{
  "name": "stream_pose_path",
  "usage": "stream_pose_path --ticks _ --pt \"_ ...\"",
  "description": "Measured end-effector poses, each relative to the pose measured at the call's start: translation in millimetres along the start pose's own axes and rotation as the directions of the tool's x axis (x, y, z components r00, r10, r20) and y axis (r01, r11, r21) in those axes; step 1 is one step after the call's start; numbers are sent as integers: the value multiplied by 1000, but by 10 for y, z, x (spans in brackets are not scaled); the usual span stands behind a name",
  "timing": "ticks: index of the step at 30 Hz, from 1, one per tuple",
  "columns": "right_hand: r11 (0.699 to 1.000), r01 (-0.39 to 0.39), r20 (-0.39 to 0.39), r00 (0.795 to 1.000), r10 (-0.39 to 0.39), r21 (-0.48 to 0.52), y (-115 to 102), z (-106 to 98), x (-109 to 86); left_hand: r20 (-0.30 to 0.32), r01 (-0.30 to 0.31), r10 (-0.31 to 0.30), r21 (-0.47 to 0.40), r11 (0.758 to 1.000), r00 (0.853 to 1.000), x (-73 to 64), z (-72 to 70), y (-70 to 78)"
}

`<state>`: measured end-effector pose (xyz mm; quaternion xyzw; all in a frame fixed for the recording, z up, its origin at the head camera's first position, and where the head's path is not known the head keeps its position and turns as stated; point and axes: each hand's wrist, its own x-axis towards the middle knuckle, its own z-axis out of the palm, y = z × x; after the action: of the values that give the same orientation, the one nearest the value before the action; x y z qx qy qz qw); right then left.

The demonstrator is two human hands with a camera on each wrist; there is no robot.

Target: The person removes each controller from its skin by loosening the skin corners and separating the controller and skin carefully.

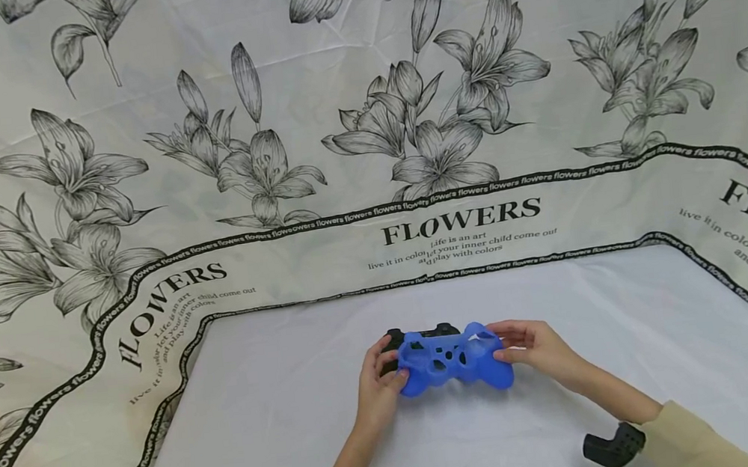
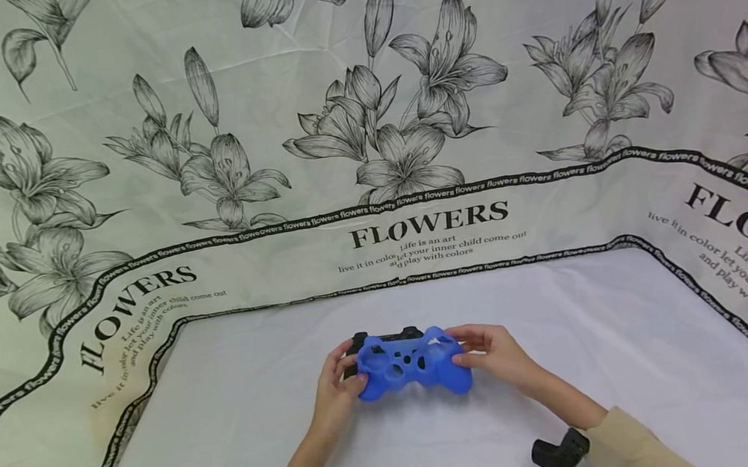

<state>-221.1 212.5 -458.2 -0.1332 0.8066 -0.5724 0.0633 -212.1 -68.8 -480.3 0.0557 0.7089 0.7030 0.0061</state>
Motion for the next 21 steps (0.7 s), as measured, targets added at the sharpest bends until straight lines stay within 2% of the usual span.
stream_pose_path --ticks 2,5,10,15,21 --pt "999 -34 7 999 34 41 1 3 -1 -8 34 -35 -38 999 999 -5 19 27" --pt "990 -61 72 996 53 125 30 -6 -4 -37 93 -96 -82 992 995 -4 56 67" --pt "950 -94 192 981 37 299 62 -28 -7 -111 149 -156 -72 986 981 15 105 65" --pt "913 -118 210 977 36 390 53 -35 -11 -146 161 -169 -64 985 975 19 104 33" --pt "910 -155 202 976 80 386 55 -5 -10 -209 134 -143 -60 989 967 21 77 34"
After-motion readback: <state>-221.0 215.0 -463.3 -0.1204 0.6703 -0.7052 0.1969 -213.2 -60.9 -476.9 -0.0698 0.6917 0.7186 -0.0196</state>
